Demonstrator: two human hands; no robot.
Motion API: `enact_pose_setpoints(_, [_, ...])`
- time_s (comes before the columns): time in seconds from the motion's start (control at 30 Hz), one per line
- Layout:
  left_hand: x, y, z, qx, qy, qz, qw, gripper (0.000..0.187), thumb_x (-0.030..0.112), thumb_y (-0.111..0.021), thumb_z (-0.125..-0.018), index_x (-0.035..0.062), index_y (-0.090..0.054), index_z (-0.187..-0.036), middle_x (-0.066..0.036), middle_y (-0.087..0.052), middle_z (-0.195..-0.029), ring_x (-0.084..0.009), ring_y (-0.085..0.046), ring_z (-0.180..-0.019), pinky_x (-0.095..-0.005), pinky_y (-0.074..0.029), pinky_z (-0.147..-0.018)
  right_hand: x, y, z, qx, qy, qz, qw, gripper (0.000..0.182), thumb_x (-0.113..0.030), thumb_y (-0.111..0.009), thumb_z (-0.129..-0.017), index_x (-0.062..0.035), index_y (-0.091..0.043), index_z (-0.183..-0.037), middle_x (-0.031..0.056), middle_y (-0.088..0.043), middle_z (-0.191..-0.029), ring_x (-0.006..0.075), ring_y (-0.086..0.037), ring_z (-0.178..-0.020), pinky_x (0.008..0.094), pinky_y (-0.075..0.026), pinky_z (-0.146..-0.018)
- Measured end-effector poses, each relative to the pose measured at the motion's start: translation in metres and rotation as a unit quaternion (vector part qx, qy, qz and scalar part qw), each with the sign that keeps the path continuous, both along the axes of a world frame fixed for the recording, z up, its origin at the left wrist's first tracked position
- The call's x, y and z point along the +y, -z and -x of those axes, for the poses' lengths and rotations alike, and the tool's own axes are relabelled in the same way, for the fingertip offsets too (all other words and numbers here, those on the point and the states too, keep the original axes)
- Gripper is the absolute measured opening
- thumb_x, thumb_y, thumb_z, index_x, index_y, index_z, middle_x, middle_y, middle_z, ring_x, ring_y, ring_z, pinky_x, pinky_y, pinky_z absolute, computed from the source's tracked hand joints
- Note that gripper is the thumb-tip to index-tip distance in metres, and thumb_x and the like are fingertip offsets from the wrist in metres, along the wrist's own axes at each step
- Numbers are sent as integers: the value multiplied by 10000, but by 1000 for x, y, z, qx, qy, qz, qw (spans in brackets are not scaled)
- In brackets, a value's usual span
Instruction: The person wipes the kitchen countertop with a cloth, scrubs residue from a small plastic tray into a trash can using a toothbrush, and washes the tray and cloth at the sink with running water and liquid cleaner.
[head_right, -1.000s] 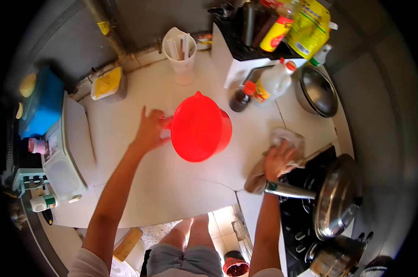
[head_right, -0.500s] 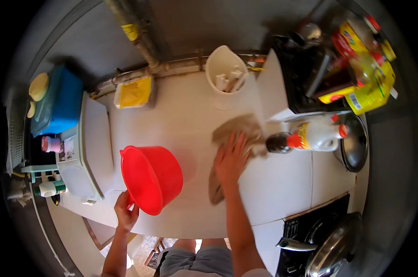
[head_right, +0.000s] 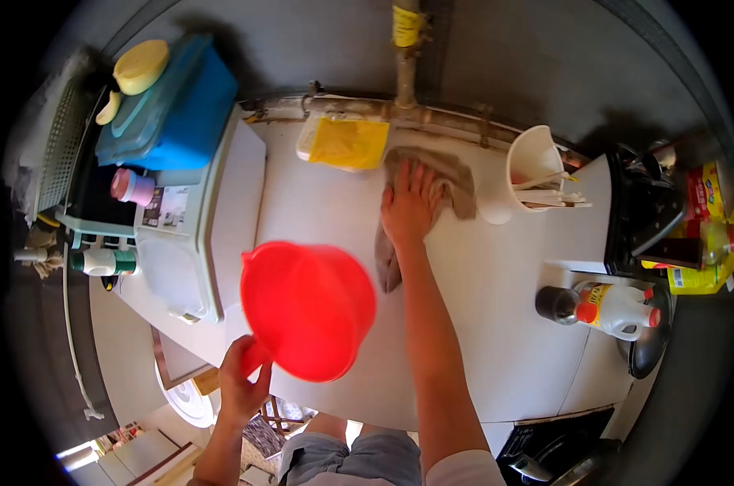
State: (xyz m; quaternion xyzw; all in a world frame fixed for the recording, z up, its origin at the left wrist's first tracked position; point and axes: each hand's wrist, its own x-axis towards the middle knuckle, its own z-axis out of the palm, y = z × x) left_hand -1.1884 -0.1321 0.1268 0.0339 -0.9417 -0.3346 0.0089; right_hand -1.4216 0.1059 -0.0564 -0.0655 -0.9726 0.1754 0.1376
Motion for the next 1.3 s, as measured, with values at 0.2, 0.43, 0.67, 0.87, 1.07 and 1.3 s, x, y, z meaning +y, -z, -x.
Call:
enact_pose_setpoints(0.2, [53, -8, 67, 42, 86, 65, 993, 353, -5, -672, -693, 41, -603, -1036, -127, -584, -981, -297, -612, -838, -367, -508, -660, -42, 10, -106, -55, -116, 268, 955, 534, -337, -466, -902, -109, -334, -1366, 125, -313, -1431, 280, -275, -1325, 477, -192, -1076])
enact_pose_setpoints(0.43, [113, 66, 110, 89, 111, 201, 969, 271, 43, -617, -631, 51, -583, -900, -76, -493, -778, -230, -576, -695, -348, -470, -536, -108, -31, -315, -326, -236, 156, 902, 640, -284, -568, -804, -94, -351, -1375, 178, -290, -1429, 356, -209, -1345, 548, -223, -1020])
enact_pose_setpoints(0.67, [132, 84, 138, 217, 110, 185, 952, 298, 92, -601, -695, 16, -573, -982, -153, -538, -1073, -276, -555, -962, -425, -427, -895, -139, -27, -230, -155, -398, 111, 897, 554, -232, -513, -857, -181, -348, -1383, 102, -221, -1479, 319, -231, -1351, 544, -285, -1014])
enact_pose_setpoints(0.87, [37, 48, 71, 295, 191, -51, 935, 341, 105, -602, -766, 51, -573, -1102, -155, -521, -1156, -306, -491, -1115, -481, -316, -997, -186, -17, -67, -7, -201, -29, 979, 484, -315, -501, -860, -213, -414, -1326, 90, -284, -1453, 318, -263, -1332, 631, -205, -1012])
enact_pose_setpoints(1.07, [-149, 117, -78, 130, 47, -55, 989, 400, 37, -630, -710, 28, -553, -1102, -154, -503, -1179, -335, -485, -1090, -484, -388, -900, -245, -11, -182, -43, -63, -44, 996, 562, -329, -479, -857, -131, -363, -1370, 159, -249, -1463, 372, -229, -1340, 626, -230, -970])
enact_pose_setpoints(1.3, [-416, 188, -202, 51, -366, 310, 876, 643, 192, -598, -821, 17, -302, -1364, -202, -340, -1385, -345, -315, -1293, -534, -190, -1058, -410, -26, -285, -137, -203, 20, 969, 617, -355, -439, -896, -10, -276, -1380, 208, -204, -1463, 412, -171, -1351, 617, -238, -982])
